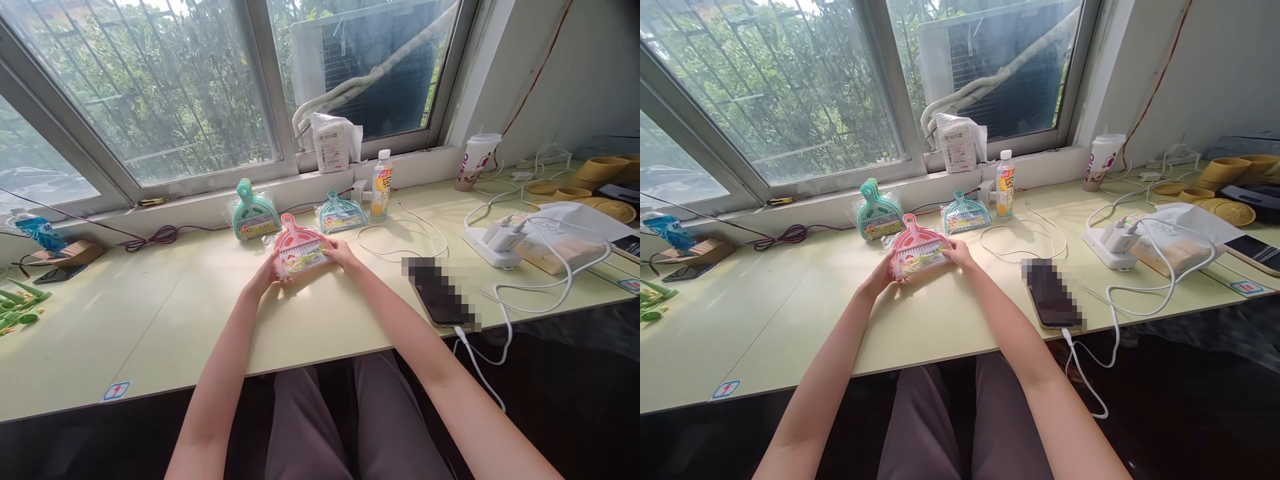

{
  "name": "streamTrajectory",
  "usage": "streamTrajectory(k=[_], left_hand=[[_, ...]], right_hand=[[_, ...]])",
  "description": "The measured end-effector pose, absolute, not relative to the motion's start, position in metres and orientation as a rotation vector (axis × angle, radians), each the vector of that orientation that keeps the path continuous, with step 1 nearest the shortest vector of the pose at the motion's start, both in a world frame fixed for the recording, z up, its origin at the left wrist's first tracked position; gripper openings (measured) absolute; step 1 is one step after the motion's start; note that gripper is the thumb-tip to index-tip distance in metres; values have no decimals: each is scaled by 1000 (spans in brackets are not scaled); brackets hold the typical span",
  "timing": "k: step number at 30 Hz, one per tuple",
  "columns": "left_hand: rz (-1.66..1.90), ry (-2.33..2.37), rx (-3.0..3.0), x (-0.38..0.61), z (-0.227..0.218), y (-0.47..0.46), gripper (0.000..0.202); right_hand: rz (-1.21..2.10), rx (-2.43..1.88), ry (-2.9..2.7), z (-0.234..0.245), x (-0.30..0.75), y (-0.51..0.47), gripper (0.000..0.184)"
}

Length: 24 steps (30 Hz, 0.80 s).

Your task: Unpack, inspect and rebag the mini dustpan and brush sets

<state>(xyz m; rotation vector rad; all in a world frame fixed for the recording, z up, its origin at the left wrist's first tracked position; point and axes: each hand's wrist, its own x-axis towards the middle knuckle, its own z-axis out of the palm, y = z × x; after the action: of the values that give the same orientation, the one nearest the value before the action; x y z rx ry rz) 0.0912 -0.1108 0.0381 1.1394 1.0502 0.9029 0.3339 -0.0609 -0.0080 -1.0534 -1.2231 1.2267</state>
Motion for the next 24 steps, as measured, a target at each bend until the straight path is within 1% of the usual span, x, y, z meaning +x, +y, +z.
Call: streamTrajectory(k=[2,4,7,11,15,17,20,22,24], left_hand=[[870,1020,1220,92,39,-111,72],[888,1008,1342,93,40,-113,71],[968,1097,1456,98,39,-116,71],[1072,1208,1435,101,31,-113,54],[1154,1265,1489,101,20,-104,48],[1158,1287,1515,102,17,-102,49],[1189,1273,1507,102,15,-100,59],[1268,1275,1499,99,14,-98,65],[1344,1310,1482,92,13,-95,66]], right_hand=[[1221,-1056,-1164,-6,336,-61,39],[1178,-1082,-1088,-4,338,-61,40],[1148,-1115,-1020,0,339,-63,36],[1164,-1094,-1069,3,334,-67,35],[1056,-1149,-1141,4,329,-71,33],[1011,-1140,-1174,5,332,-70,34],[920,-1147,-1191,10,344,-66,37],[833,-1218,-1175,14,358,-60,37],[738,-1321,-1159,16,374,-53,37]])
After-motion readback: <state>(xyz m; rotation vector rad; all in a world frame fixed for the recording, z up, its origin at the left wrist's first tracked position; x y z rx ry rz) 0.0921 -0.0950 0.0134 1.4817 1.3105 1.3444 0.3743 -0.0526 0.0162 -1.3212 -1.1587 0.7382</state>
